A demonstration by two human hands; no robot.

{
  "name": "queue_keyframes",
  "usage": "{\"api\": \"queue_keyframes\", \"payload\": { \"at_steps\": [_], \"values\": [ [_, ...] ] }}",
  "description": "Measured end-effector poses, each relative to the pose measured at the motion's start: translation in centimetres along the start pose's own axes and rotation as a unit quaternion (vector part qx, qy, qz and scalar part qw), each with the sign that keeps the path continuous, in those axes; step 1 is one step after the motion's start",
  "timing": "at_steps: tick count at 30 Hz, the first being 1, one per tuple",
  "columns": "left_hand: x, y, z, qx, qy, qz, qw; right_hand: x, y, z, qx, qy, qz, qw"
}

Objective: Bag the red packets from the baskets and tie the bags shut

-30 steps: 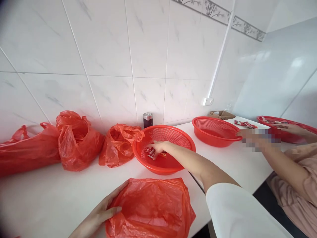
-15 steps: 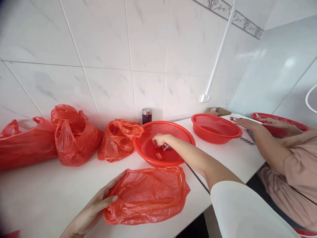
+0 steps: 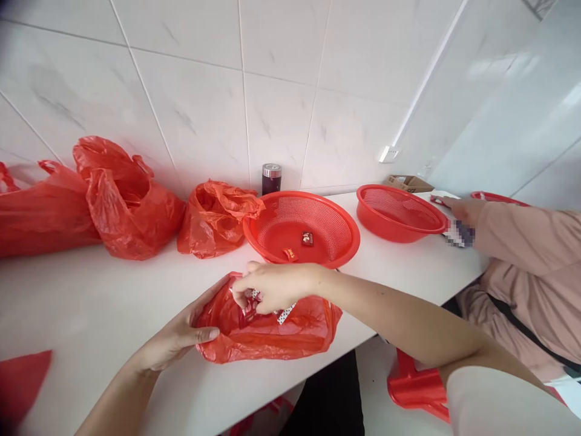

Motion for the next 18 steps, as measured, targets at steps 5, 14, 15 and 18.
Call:
{"api": "queue_keyframes", "payload": {
  "at_steps": [5,14,15,18],
  "values": [
    [0.1,0.4,-0.3,-0.005,0.0,0.028,1.0,-2.1,-3.0,0.6,0.03,-0.037,-0.045,0.998],
    [-0.4,-0.6,-0.4,0.007,-0.004,0.057,0.998,-3.4,0.7,-1.7,-0.042,-0.05,0.023,0.998],
    [-0.4,-0.6,-0.4,0.008,-0.001,0.062,0.998,-4.2,1.9,-1.7,-0.07,-0.056,0.05,0.995],
    [-0.2,-0.5,-0.4,0.003,0.009,0.075,0.997,-9.3,5.1,-1.7,-0.158,-0.144,0.039,0.976]
  ]
}}
Point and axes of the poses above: each hand's wrist, its own z-axis towards the middle knuckle, its own y-axis out of the back of the hand, x = y × z, the point moved 8 cm from there along z, towards the middle knuckle, and after that the axes turned 11 degrees about -z, right-handed, at the moved point
